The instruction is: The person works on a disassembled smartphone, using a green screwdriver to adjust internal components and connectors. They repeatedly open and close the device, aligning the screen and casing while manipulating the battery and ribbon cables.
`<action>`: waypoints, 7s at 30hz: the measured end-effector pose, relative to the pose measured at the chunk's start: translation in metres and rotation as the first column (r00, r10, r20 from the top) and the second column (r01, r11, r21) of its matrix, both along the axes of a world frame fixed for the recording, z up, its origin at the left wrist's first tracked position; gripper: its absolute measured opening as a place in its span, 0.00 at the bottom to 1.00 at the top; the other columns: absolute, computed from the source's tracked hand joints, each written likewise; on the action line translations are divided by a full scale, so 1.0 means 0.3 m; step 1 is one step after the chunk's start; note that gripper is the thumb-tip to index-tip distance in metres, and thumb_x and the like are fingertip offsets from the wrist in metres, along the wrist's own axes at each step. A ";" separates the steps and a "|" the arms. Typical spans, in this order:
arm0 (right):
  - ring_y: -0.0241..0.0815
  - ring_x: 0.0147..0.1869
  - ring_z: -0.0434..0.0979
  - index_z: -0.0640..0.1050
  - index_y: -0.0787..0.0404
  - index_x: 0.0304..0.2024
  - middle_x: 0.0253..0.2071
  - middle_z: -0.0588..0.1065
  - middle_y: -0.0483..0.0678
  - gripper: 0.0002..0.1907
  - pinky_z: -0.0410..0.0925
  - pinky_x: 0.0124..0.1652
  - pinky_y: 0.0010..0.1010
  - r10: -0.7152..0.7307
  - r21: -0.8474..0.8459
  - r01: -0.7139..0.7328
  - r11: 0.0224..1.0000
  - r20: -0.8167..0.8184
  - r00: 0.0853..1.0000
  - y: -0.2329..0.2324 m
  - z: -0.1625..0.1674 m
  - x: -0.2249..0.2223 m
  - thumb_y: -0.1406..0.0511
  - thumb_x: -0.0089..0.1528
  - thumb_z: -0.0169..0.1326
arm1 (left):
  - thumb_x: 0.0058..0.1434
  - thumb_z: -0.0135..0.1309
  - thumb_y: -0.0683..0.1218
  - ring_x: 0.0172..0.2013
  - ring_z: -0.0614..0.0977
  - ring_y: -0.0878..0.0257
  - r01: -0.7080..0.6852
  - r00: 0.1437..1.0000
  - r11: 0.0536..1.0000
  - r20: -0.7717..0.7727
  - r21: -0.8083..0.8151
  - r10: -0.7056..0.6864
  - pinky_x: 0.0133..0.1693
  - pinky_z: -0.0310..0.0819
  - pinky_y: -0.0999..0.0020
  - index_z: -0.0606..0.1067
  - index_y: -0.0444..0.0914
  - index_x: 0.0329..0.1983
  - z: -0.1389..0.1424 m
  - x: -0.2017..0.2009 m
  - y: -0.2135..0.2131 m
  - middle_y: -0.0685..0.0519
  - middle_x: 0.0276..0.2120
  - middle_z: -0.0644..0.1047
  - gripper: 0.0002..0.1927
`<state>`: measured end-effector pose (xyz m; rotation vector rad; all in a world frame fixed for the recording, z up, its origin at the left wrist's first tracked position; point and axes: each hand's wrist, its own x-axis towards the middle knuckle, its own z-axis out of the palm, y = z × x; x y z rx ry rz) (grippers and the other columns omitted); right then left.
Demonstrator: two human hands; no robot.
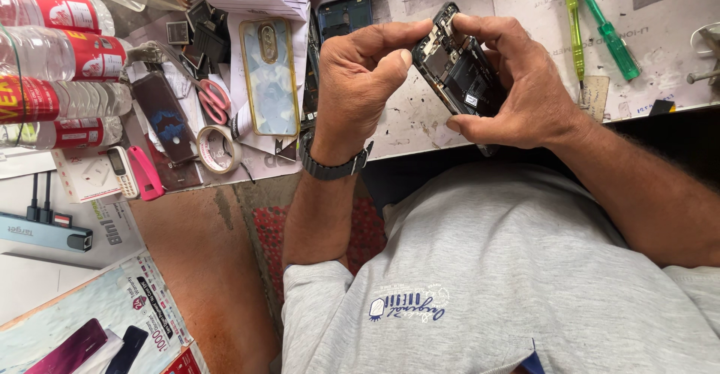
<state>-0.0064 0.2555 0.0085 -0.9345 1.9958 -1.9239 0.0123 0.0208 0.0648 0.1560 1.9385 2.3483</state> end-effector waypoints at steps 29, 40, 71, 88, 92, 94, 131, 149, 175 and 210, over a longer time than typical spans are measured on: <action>0.45 0.70 0.71 0.56 0.65 0.73 0.63 0.66 0.57 0.47 0.70 0.70 0.37 0.004 -0.066 0.003 0.998 0.112 0.994 0.004 0.010 -0.003 0.68 0.57 0.67 | 0.67 0.48 0.27 0.56 0.82 0.61 -0.065 0.989 0.996 -0.126 0.064 0.073 0.61 0.80 0.67 0.68 0.34 0.69 -0.083 0.057 0.097 0.48 0.58 0.76 0.27; 0.45 0.70 0.71 0.55 0.65 0.73 0.63 0.66 0.57 0.47 0.70 0.70 0.37 -0.001 -0.056 0.007 0.998 0.110 0.994 0.005 0.008 -0.004 0.68 0.57 0.67 | 0.68 0.49 0.28 0.56 0.82 0.61 -0.066 0.988 0.995 -0.138 0.078 0.076 0.62 0.80 0.66 0.69 0.34 0.68 -0.096 0.057 0.097 0.47 0.57 0.77 0.26; 0.67 0.61 0.77 0.63 0.72 0.73 0.65 0.67 0.65 0.33 0.75 0.56 0.63 0.798 -0.904 0.121 0.411 0.421 0.431 0.085 -0.005 -0.075 0.56 0.72 0.42 | 0.76 0.48 0.36 0.44 0.88 0.62 0.258 0.958 0.966 -0.131 0.018 -0.254 0.48 0.89 0.69 0.74 0.32 0.58 -0.094 -0.199 0.061 0.51 0.43 0.80 0.11; 0.77 0.66 0.70 0.63 0.73 0.70 0.68 0.63 0.69 0.35 0.69 0.57 0.74 0.801 -0.884 0.196 0.425 0.468 0.374 0.108 -0.044 -0.068 0.50 0.75 0.30 | 0.76 0.56 0.39 0.37 0.88 0.63 0.115 0.966 0.986 -0.219 -0.123 -0.140 0.42 0.87 0.68 0.79 0.34 0.43 -0.103 -0.179 0.095 0.50 0.35 0.83 0.04; 0.79 0.65 0.69 0.61 0.73 0.71 0.69 0.62 0.72 0.38 0.69 0.54 0.76 0.779 -0.849 0.263 0.459 0.527 0.339 0.119 -0.031 -0.060 0.49 0.73 0.30 | 0.73 0.55 0.39 0.37 0.88 0.64 0.128 0.972 0.990 -0.192 -0.056 -0.136 0.41 0.88 0.70 0.78 0.35 0.43 -0.093 -0.174 0.093 0.52 0.35 0.82 0.03; 0.78 0.65 0.69 0.62 0.72 0.72 0.70 0.62 0.71 0.38 0.69 0.55 0.75 0.784 -0.858 0.240 0.453 0.512 0.351 0.118 -0.030 -0.060 0.49 0.73 0.30 | 0.76 0.56 0.39 0.38 0.89 0.63 0.128 0.969 0.989 -0.205 -0.080 -0.142 0.42 0.88 0.69 0.79 0.34 0.44 -0.095 -0.174 0.093 0.51 0.36 0.83 0.04; 0.79 0.56 0.75 0.59 0.79 0.70 0.69 0.57 0.80 0.34 0.75 0.51 0.70 0.796 -0.832 0.376 0.408 0.526 0.299 0.077 0.052 -0.066 0.54 0.75 0.30 | 0.72 0.46 0.41 0.44 0.88 0.63 0.061 0.998 0.981 -0.015 -0.184 -0.065 0.50 0.83 0.71 0.73 0.28 0.60 -0.093 -0.166 0.128 0.45 0.44 0.85 0.17; 0.79 0.58 0.74 0.62 0.75 0.70 0.67 0.64 0.72 0.33 0.74 0.50 0.72 0.784 -0.845 0.347 0.408 0.519 0.341 0.084 0.025 -0.061 0.53 0.75 0.31 | 0.72 0.46 0.41 0.39 0.90 0.62 0.079 0.997 0.989 0.015 -0.122 -0.077 0.43 0.86 0.73 0.73 0.29 0.59 -0.086 -0.165 0.130 0.47 0.43 0.84 0.16; 0.76 0.58 0.76 0.63 0.74 0.70 0.65 0.66 0.73 0.33 0.76 0.48 0.66 0.786 -0.885 0.253 0.391 0.464 0.407 0.077 0.000 -0.069 0.54 0.75 0.28 | 0.70 0.49 0.41 0.41 0.89 0.65 0.043 0.998 0.979 -0.027 -0.199 -0.049 0.46 0.86 0.71 0.73 0.31 0.59 -0.118 -0.169 0.131 0.48 0.42 0.85 0.16; 0.76 0.58 0.76 0.61 0.74 0.71 0.65 0.65 0.75 0.33 0.76 0.51 0.67 0.797 -0.886 0.248 0.392 0.462 0.389 0.070 0.003 -0.071 0.53 0.75 0.28 | 0.72 0.51 0.40 0.40 0.87 0.67 0.044 0.995 0.977 -0.079 -0.206 -0.062 0.45 0.87 0.73 0.73 0.31 0.61 -0.129 -0.170 0.125 0.54 0.38 0.79 0.16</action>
